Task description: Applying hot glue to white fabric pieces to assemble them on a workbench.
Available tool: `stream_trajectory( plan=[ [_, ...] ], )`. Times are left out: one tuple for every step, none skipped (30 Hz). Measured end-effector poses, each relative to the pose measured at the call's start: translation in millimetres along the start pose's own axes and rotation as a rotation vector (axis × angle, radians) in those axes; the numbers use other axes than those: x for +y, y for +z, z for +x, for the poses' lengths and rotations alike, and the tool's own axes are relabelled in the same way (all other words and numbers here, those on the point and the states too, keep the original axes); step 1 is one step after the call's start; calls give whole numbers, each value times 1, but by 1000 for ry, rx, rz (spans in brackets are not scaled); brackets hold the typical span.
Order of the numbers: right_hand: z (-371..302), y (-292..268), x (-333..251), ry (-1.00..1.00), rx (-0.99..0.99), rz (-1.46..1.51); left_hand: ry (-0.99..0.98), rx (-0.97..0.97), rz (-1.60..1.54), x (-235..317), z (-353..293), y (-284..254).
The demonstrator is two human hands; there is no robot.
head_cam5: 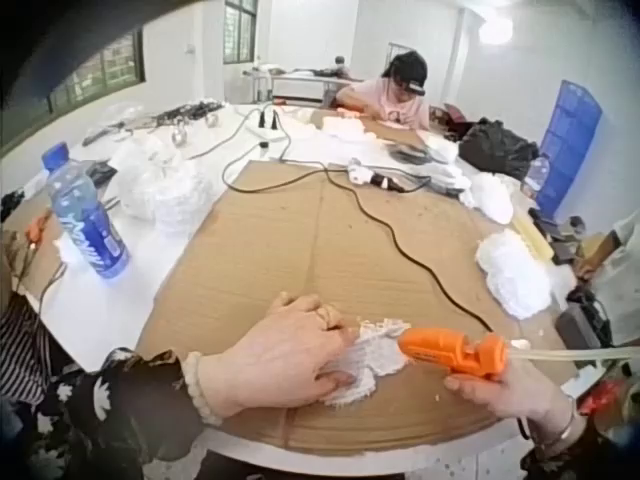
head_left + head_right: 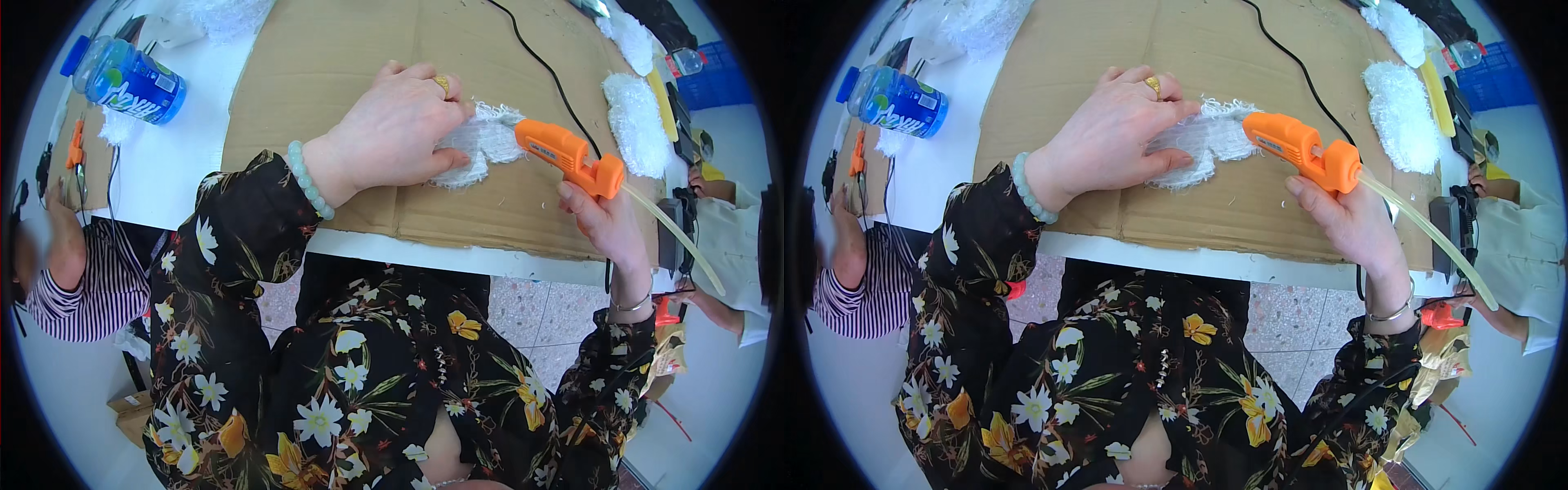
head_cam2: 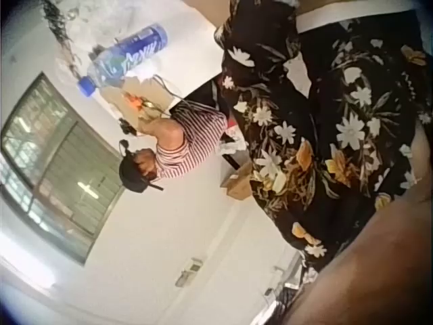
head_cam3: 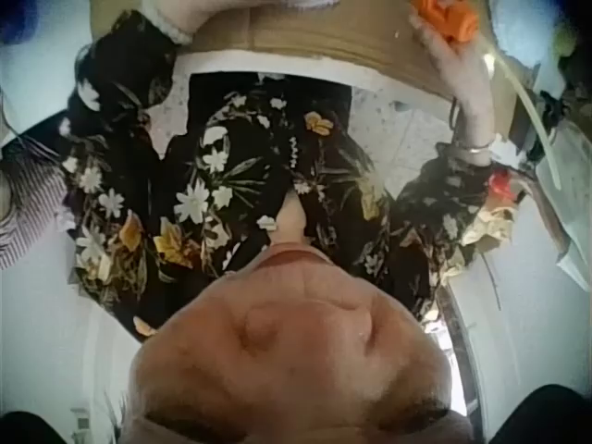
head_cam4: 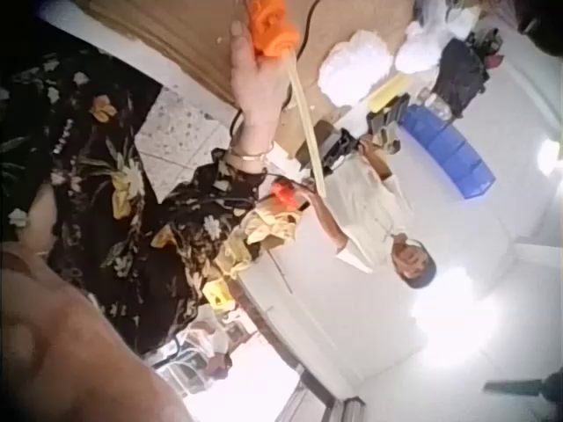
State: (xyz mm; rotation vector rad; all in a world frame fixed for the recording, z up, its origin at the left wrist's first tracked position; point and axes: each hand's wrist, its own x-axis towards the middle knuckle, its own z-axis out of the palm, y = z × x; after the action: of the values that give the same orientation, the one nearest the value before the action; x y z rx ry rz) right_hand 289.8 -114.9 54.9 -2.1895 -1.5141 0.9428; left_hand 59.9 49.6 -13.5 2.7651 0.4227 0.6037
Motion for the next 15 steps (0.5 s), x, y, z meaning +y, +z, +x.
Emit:
stream_trajectory(
  plan=[
    [0,-1,-2,47,-13,12,-5,-6,8,1,-1,-1],
    [0,0,-1,44,-16,9,-10,-4,9,1,-1,-2],
    [0,1,1,-6,11,23,-10,-10,19,1,-2,-3],
    [0,2,4,-51,39,37,-8,-19,26,1,-2,-2],
    [-1,2,6,-50,36,35,-11,-18,23,0,-2,0],
    [-2,3,7,-20,39,48,11,3,20,-2,-2,3],
    [-2,3,8,6,42,61,32,25,20,-3,-1,4],
    [-1,3,9,5,40,61,29,25,20,-3,0,4],
    [-1,3,11,4,46,65,36,29,37,-3,1,3],
    [0,3,11,4,52,70,43,33,53,-3,2,3],
    [0,3,11,4,52,70,43,33,53,-2,5,2],
    [-1,2,9,18,45,63,41,4,55,-1,8,2],
    [-1,1,9,33,39,56,39,-25,57,-1,10,2],
    [-1,1,9,26,38,57,36,-24,62,-1,10,1],
    [0,2,9,11,37,61,36,-15,68,-1,9,1]
  ],
)
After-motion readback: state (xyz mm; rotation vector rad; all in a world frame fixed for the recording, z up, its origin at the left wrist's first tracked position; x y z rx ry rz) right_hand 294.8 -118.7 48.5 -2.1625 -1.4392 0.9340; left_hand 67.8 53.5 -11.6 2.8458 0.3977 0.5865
